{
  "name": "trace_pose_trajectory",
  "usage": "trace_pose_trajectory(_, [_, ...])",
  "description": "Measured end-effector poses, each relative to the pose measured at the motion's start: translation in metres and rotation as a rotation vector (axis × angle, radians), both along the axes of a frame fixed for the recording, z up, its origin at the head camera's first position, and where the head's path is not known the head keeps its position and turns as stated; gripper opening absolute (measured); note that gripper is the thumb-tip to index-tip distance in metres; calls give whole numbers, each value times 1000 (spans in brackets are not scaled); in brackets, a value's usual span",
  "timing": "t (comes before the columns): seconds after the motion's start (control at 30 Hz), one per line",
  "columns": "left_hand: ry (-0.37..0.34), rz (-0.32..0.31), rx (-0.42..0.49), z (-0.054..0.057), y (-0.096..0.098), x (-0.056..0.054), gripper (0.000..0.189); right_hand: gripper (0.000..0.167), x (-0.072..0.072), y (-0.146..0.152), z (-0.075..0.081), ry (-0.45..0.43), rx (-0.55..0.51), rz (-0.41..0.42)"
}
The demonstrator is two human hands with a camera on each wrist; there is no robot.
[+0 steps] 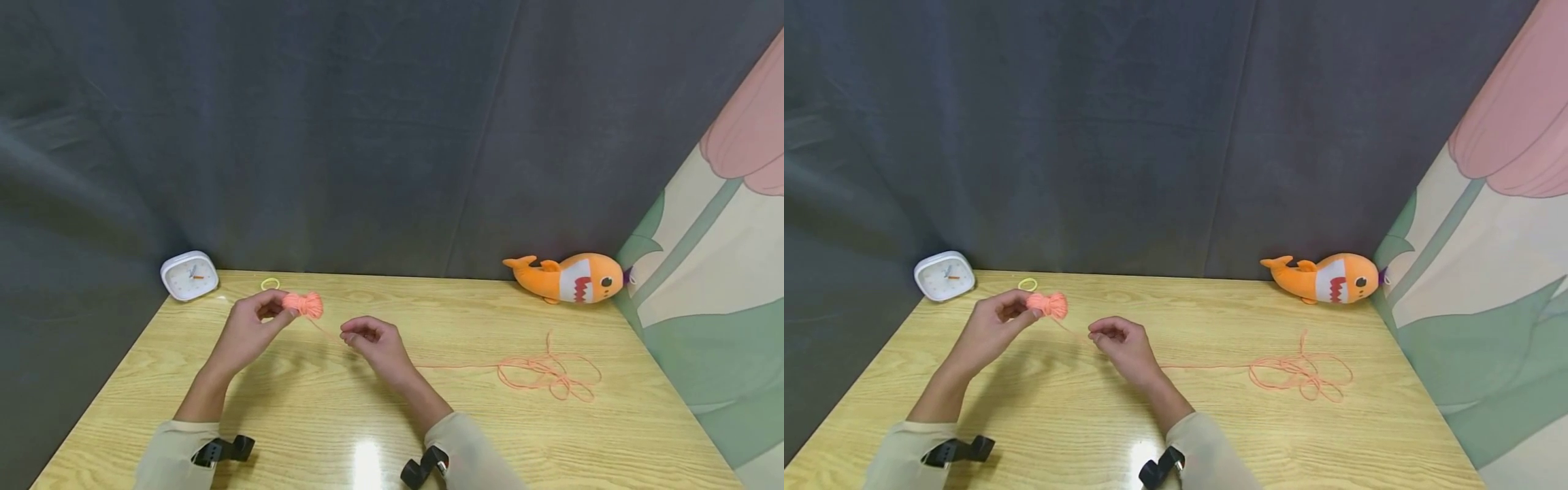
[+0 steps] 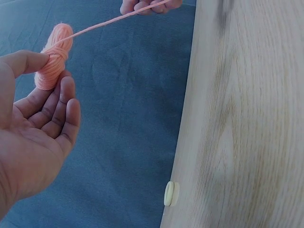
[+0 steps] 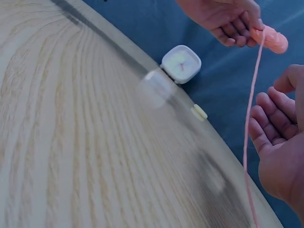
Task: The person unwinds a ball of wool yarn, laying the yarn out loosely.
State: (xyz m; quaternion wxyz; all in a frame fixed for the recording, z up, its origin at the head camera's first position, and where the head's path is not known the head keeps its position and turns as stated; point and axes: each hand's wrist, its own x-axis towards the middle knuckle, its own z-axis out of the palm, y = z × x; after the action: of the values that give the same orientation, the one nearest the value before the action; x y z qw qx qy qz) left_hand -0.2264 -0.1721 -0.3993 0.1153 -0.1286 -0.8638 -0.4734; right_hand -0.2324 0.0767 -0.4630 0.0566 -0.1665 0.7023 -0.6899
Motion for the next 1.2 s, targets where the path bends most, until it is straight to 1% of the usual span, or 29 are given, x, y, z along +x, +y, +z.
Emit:
trace_pose_trajectory(0.23, [6,1,12,-1,0,0,20,22,1,-10,-5,35,66,70])
trace_pose_trajectory(0.4, [0,0,7,-1,0,0,21,19,2,-10,-7,56,62,65])
trace_pose_trajectory(0.53, [-3,5,6,0,-1,1,21,20,2,-4,-5,61,39,47])
trace_pose_trajectory(0.7, [-3,3,13,0,-2,1,21,20,1,10,1,47,-1,-5])
trace_pose_trajectory(0.83, [4,1,7,-2,-2,0,20,18,0,24,8,66,-45,-66])
trace_pose_trajectory(0.93, [8,0,-6,-4,-1,-1,18,18,-1,34,14,88,-78,-128])
trace_pose_trajectory(1.07, [4,0,-17,-6,0,-1,17,19,-3,49,20,92,-92,-207])
trace_pose_trajectory(1.2, [-8,1,-20,-5,1,0,20,18,-4,64,26,95,-85,-245])
